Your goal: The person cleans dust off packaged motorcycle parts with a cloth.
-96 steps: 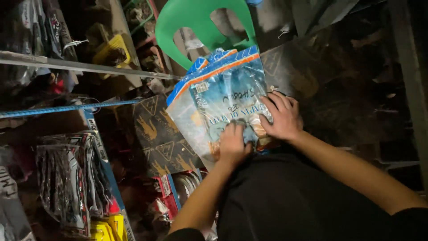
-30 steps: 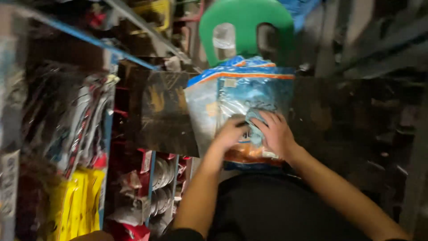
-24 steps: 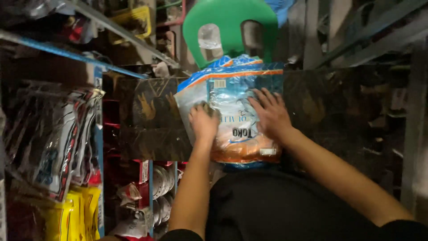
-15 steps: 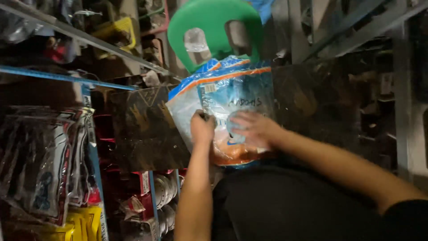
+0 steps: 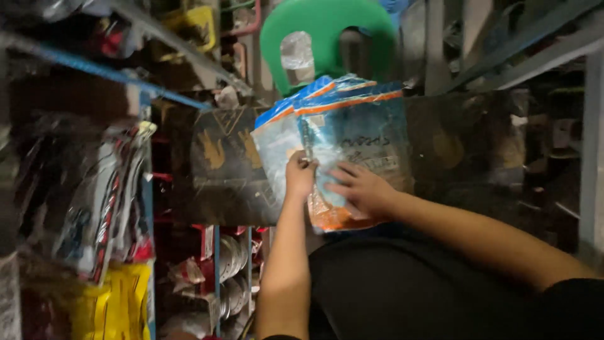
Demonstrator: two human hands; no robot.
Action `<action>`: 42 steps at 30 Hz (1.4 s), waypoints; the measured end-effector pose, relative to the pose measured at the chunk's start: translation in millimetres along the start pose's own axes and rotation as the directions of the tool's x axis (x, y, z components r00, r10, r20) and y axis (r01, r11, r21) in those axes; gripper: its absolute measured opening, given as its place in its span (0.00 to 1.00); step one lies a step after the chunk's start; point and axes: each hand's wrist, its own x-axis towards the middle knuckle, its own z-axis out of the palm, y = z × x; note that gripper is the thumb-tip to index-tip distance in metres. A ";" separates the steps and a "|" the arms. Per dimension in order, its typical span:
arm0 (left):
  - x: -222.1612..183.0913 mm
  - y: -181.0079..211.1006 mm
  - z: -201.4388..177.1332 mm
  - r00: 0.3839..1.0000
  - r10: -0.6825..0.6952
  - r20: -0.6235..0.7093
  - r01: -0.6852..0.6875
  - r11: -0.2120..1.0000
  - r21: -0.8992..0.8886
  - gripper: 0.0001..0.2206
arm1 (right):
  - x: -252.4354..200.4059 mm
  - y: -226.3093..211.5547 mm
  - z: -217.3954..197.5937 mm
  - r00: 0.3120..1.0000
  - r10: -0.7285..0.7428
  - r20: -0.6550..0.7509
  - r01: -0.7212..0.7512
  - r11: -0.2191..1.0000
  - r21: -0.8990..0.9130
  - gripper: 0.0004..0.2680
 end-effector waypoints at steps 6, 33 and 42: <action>-8.3 -11.6 6.1 0.982 0.166 -0.092 -0.161 0.985 0.060 0.17 | 1.3 67.4 -5.3 0.998 0.061 -0.023 -0.065 0.976 -0.207 0.23; -34.7 23.8 -5.4 1.000 0.021 0.008 -0.022 0.978 0.206 0.10 | -66.8 6.5 16.4 0.934 0.356 -0.034 -0.357 0.928 -0.110 0.24; -28.7 10.3 -18.7 0.968 -0.014 0.251 0.075 0.969 -0.236 0.04 | -137.7 9.8 -0.2 0.657 0.689 -0.306 -0.737 0.673 -0.066 0.11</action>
